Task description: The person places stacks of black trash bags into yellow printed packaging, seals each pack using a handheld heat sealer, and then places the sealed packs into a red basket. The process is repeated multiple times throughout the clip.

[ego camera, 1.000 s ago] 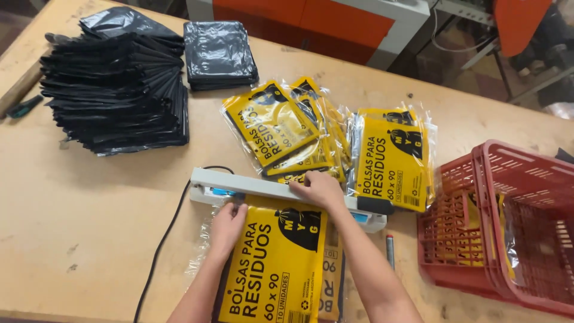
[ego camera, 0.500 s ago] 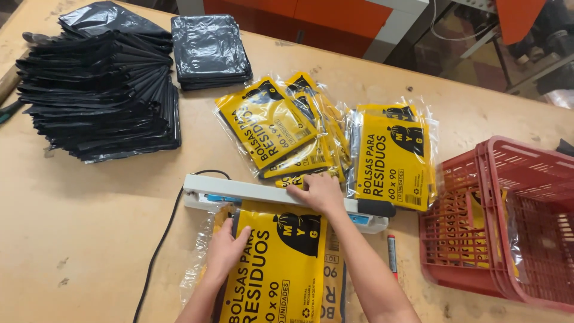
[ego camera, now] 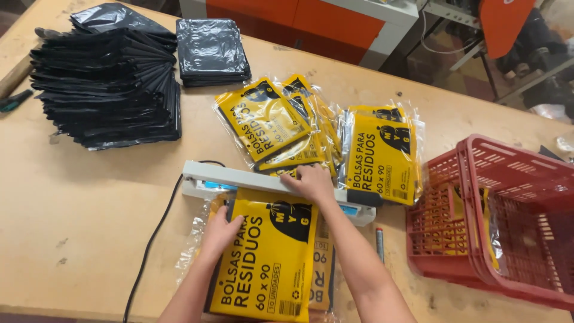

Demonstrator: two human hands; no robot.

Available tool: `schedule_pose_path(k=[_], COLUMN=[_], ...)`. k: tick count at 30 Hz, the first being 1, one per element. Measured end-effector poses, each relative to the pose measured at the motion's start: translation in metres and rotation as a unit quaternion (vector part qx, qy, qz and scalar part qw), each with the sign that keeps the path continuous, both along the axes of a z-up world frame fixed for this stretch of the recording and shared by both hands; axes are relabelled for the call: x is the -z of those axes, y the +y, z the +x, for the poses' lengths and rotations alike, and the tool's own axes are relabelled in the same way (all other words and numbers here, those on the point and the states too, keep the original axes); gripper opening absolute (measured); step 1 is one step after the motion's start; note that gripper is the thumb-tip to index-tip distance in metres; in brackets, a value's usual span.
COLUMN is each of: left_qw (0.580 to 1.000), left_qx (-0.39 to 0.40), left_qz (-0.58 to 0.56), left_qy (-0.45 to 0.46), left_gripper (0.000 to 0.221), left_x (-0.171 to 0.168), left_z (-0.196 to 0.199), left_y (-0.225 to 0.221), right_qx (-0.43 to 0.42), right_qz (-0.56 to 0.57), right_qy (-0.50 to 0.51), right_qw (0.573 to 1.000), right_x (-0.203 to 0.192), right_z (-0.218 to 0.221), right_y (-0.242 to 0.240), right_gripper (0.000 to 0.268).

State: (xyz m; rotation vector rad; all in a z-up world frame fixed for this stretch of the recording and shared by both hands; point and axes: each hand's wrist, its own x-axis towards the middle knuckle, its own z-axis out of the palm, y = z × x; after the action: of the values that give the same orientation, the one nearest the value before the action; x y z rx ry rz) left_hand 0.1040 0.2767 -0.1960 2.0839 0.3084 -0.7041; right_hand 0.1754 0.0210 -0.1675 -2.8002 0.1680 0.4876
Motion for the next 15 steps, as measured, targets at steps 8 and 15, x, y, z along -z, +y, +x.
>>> schedule_pose_path(k=[8, 15], left_qw=[0.998, 0.961], left_qx=[-0.008, -0.096], left_qz=[0.008, -0.144], left_qy=[-0.059, -0.214], left_gripper=[0.059, 0.009], left_x=[-0.012, 0.015], left_z=[-0.004, -0.044], left_y=[-0.001, -0.003], right_qx=[-0.002, -0.010], right_qz=[0.074, 0.308], right_qy=[-0.081, -0.409], right_qw=[0.994, 0.859], right_x=[0.009, -0.054], right_z=[0.010, -0.108], right_y=[-0.021, -0.017], right_gripper=[0.069, 0.017])
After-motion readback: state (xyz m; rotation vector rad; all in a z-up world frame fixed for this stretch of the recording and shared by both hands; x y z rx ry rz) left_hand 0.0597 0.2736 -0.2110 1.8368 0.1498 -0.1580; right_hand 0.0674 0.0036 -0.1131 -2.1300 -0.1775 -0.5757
